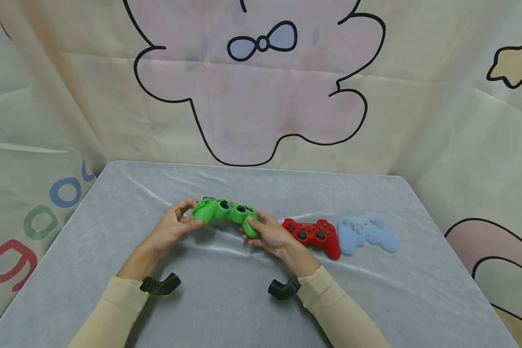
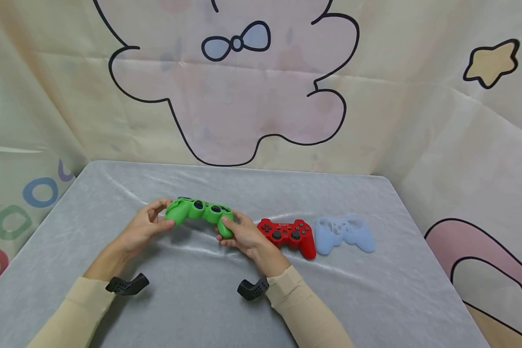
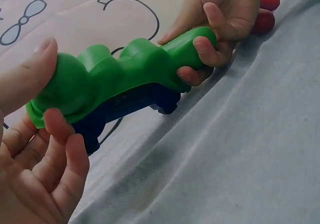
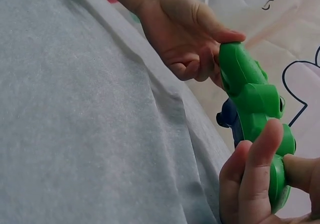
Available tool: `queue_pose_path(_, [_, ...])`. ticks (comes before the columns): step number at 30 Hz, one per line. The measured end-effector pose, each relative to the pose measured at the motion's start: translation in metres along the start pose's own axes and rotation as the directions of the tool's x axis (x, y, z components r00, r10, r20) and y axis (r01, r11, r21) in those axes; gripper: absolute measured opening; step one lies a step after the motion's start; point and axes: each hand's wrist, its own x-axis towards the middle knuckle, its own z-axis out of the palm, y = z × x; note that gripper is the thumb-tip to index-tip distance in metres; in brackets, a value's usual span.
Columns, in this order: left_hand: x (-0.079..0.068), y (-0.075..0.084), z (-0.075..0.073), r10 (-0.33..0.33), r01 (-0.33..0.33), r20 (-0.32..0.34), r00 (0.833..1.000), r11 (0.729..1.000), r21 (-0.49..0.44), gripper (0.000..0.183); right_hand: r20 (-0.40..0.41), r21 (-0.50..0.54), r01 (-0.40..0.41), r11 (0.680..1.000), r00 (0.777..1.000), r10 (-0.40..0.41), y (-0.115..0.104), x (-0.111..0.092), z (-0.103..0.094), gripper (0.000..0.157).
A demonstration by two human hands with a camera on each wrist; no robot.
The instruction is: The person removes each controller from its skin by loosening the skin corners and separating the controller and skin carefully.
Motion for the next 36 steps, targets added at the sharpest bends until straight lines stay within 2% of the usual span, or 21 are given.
queue_pose_path(3, [0.000, 0.000, 0.001, 0.008, -0.007, -0.017, 1.000, 0.999, 0.040, 0.028, -0.001, 0.008, 0.000, 1.000, 1.000, 0.000, -0.001, 0.000, 0.000, 0.056])
queue_pose_path(9, [0.003, -0.001, 0.002, 0.012, -0.004, -0.110, 0.994, 0.997, 0.076, 0.019, 0.022, 0.020, 0.015, 1.000, 1.000, -0.015, -0.001, -0.001, 0.001, 0.056])
queue_pose_path(12, [0.003, -0.001, -0.001, 0.000, 0.008, -0.108, 0.994, 0.997, 0.073, 0.030, 0.038, 0.029, 0.018, 0.999, 0.999, -0.019, -0.001, -0.002, 0.001, 0.056])
queue_pose_path(16, [0.003, 0.000, -0.004, -0.033, 0.034, -0.035, 0.999, 0.999, 0.018, 0.055, 0.047, 0.045, 0.009, 0.999, 0.999, -0.011, -0.002, -0.002, 0.001, 0.056])
queue_pose_path(20, [0.002, -0.001, -0.007, -0.049, 0.049, 0.018, 0.999, 0.998, -0.043, 0.058, 0.038, 0.064, 0.000, 0.998, 0.999, -0.002, -0.002, -0.001, 0.001, 0.056])
queue_pose_path(24, [0.001, 0.001, -0.008, -0.089, 0.089, 0.001, 0.996, 0.992, -0.087, 0.060, 0.022, 0.077, -0.004, 0.997, 1.000, 0.003, -0.003, -0.001, 0.001, 0.055])
queue_pose_path(27, [-0.001, 0.005, -0.007, -0.150, 0.147, -0.006, 0.989, 0.972, -0.181, 0.050, 0.025, 0.074, -0.012, 0.997, 1.000, 0.011, -0.003, 0.000, 0.002, 0.056])
queue_pose_path(30, [-0.002, 0.007, -0.007, -0.189, 0.182, -0.012, 0.982, 0.956, -0.230, 0.030, 0.030, 0.073, -0.018, 0.997, 0.999, 0.016, -0.002, 0.000, 0.003, 0.057])
queue_pose_path(31, [-0.002, 0.007, -0.006, -0.195, 0.185, -0.025, 0.980, 0.957, -0.224, 0.022, 0.031, 0.074, -0.021, 0.997, 0.999, 0.019, -0.002, -0.001, 0.003, 0.058])
queue_pose_path(33, [-0.002, 0.006, -0.004, -0.178, 0.166, -0.068, 0.982, 0.974, -0.153, 0.012, 0.035, 0.067, -0.019, 0.998, 0.999, 0.017, -0.001, -0.001, 0.003, 0.059])
queue_pose_path(36, [0.000, 0.006, 0.003, -0.128, 0.128, -0.157, 0.979, 0.992, -0.010, 0.010, 0.035, 0.056, -0.025, 0.998, 0.999, 0.023, -0.001, -0.001, 0.003, 0.058])
